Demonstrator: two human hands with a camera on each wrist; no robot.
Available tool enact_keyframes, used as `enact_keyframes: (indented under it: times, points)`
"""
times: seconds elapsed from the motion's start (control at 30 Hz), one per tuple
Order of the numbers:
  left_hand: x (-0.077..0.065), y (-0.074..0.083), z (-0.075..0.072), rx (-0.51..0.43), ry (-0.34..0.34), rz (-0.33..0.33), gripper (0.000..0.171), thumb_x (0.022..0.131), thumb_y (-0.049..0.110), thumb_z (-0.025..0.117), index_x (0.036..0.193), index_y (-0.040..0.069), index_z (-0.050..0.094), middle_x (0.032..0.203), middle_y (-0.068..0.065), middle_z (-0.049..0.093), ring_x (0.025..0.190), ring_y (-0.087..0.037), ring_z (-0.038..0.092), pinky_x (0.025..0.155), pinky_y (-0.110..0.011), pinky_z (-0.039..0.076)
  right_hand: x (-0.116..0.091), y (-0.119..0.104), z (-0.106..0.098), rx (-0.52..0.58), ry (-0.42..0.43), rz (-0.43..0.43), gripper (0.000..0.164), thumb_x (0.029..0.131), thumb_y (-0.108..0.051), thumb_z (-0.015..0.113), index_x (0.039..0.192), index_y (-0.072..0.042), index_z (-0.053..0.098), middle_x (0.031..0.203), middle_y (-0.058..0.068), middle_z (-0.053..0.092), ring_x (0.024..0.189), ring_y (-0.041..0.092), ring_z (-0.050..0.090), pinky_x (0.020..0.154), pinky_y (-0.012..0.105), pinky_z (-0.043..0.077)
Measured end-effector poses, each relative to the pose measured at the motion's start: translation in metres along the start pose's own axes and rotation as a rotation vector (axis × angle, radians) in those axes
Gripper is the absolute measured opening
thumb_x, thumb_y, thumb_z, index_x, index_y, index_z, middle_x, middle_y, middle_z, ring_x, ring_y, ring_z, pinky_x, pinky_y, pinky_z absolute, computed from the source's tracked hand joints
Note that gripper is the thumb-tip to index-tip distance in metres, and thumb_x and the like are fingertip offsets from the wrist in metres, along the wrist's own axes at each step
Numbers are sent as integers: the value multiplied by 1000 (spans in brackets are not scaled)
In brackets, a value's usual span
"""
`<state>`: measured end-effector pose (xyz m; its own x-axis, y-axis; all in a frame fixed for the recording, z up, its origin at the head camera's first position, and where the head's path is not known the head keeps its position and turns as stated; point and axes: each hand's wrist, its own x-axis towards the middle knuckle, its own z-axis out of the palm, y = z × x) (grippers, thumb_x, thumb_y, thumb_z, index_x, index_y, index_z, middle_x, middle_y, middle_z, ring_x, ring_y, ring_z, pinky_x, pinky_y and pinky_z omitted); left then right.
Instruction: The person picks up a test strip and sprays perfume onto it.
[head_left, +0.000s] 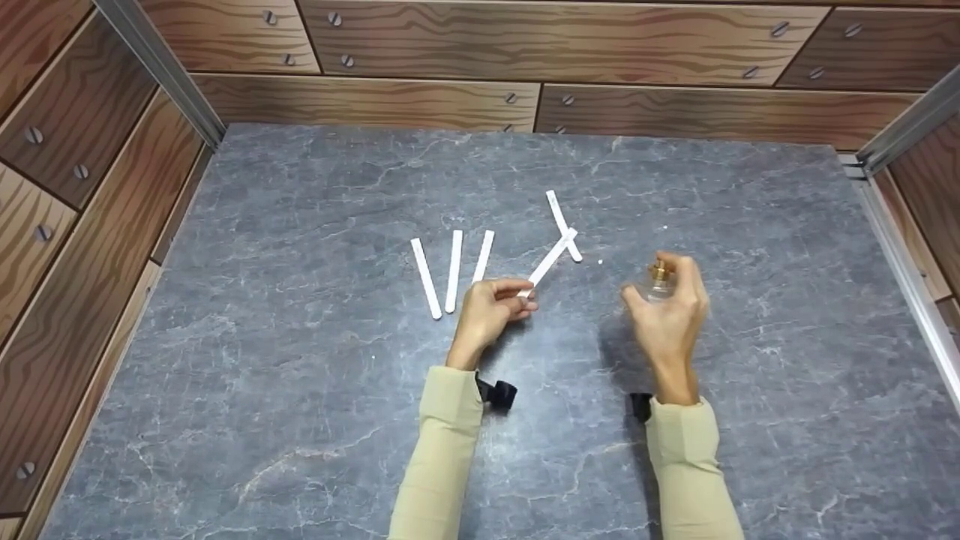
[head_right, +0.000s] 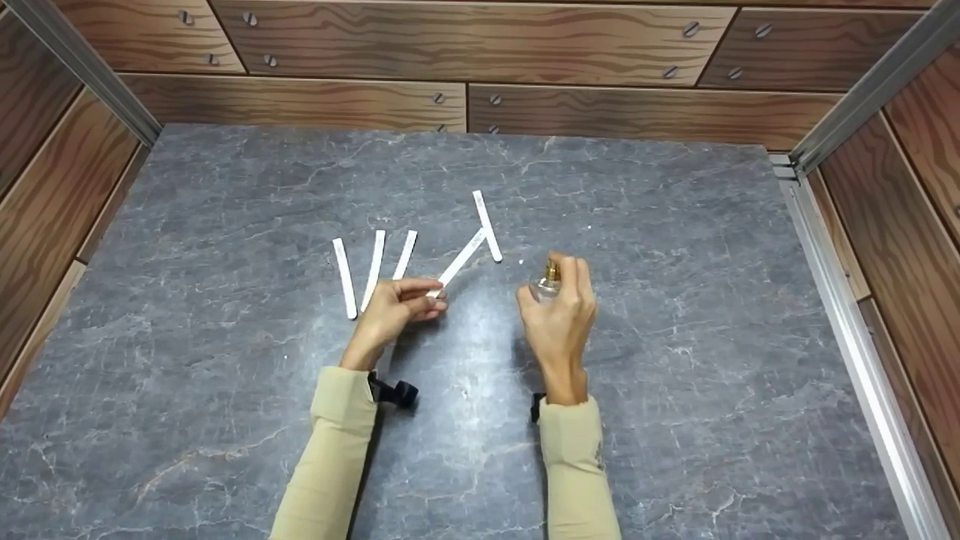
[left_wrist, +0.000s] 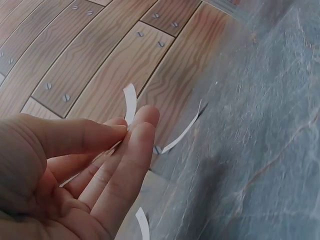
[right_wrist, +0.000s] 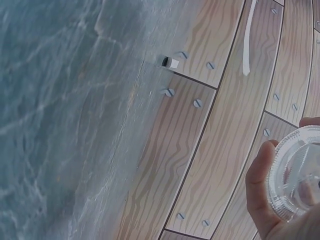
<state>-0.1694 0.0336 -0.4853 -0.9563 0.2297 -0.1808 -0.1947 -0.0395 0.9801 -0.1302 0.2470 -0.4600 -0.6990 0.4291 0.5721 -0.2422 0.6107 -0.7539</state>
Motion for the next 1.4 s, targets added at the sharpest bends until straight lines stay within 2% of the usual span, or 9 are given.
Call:
enact_keyframes:
  times: [0.13,0.3,0.5,0.67,0.93,1.3,1.4]
  points:
    - [0,0,2,1,-18,-3,26,96,-11,55,119,-18,65,107,-31,70,84,-28,75,74,-29,62,0,0,1,-3,-6,10,44,64,18,75,105,11,62,93,24,65,85,36,62,80,41,51]
    - [0,1,5,31,-57,-15,27,98,-9,53,122,-16,64,111,-31,68,82,-24,74,73,-28,62,1,1,2,-9,-9,6,43,64,19,75,104,12,62,92,23,65,84,35,61,79,36,50]
    - [0,2,9,18,-79,-11,31,93,-18,54,122,-17,63,107,-33,68,72,-13,67,73,-27,61,-1,4,3,-20,-42,-16,44,63,19,76,104,11,62,89,22,65,81,32,61,76,29,48]
    - [-3,4,10,55,-80,-15,33,88,-18,59,120,-14,66,105,-30,71,73,-14,71,74,-27,61,-3,7,5,-20,-79,-43,43,63,18,76,104,10,64,88,21,65,80,32,61,75,23,47]
    - [-7,9,15,134,-76,7,19,91,-11,65,109,-11,73,98,-25,73,68,-19,74,69,-32,62,-3,11,8,-60,-95,-93,41,65,14,78,103,11,64,88,22,62,78,34,59,72,40,48]
    - [-15,19,17,262,-112,88,17,92,-9,65,107,-12,73,98,-26,73,70,-28,75,69,-43,62,-5,14,10,-100,-123,-140,36,64,14,77,96,9,60,84,20,58,74,34,57,67,45,48]
    - [-15,20,17,264,-125,98,17,92,-9,65,107,-12,73,98,-26,73,69,-26,74,69,-40,63,-4,14,10,-101,-124,-133,37,64,15,77,96,9,59,84,21,58,75,34,57,68,45,48]
